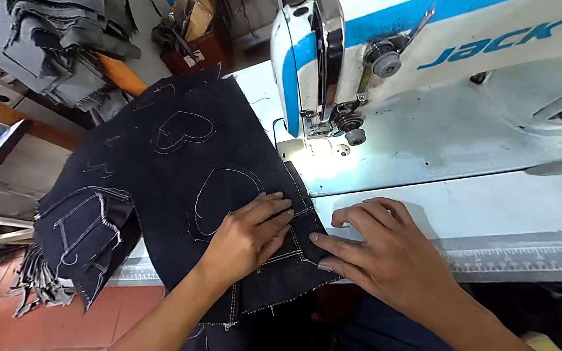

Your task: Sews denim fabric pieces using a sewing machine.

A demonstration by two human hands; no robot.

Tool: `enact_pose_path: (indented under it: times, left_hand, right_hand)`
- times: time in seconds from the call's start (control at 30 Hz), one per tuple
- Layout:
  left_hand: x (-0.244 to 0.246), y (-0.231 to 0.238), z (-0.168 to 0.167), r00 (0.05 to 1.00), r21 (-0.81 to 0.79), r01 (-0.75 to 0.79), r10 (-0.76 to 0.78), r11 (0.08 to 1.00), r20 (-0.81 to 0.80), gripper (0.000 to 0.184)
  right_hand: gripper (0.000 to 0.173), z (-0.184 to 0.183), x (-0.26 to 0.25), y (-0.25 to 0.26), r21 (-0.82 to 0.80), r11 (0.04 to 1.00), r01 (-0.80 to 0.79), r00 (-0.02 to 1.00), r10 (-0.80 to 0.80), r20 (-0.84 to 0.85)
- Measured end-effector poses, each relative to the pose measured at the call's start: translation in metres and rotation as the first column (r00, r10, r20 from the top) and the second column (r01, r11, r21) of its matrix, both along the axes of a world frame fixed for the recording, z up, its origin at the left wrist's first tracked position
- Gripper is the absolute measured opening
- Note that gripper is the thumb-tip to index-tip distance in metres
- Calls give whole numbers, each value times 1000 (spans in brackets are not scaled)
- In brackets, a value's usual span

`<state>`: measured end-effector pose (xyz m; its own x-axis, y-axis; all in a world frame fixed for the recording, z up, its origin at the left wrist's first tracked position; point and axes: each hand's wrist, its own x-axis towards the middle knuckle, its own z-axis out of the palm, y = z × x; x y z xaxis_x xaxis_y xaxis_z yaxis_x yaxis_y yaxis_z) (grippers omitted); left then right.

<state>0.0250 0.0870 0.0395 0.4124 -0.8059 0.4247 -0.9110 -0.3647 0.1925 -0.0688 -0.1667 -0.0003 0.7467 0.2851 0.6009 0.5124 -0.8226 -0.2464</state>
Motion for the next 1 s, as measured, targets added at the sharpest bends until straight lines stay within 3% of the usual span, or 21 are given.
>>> enact_pose_path:
  times: [0.1, 0.37, 0.53, 0.63, 0.73, 0.8, 1.0]
  left_hand:
    - [-7, -7, 5, 975, -18, -3, 7, 1000, 224, 19]
    - [-8, -8, 1, 983, 69, 48, -59, 996, 175, 21]
    - [-18, -12, 9, 950, 192, 10, -69, 981, 306, 25]
    - [-10, -13, 14, 981, 176, -6, -28, 984, 191, 27]
    - [20, -10, 9, 977, 139, -199, 208, 970, -49, 46]
    - [29, -18, -1, 954, 140, -264, 280, 954, -109, 53]
    - [49, -53, 3, 957, 214, -186, 227, 959, -181, 55]
  right_hand:
    - [35, 2, 3, -1, -8, 1000, -14, 1000, 14, -28]
    - [35, 2, 3, -2, 4, 1000, -3, 998, 4, -61]
    - [35, 1, 4, -3, -11, 1000, -17, 999, 17, -48]
    - [37, 4, 6, 0, -36, 998, -44, 997, 42, -63]
    - [39, 7, 6, 0, -36, 997, -65, 994, 61, -91]
    - [38, 10, 4, -7, -44, 996, -73, 991, 67, -114]
    - [38, 14, 3, -36, -4, 999, -43, 980, 42, -195]
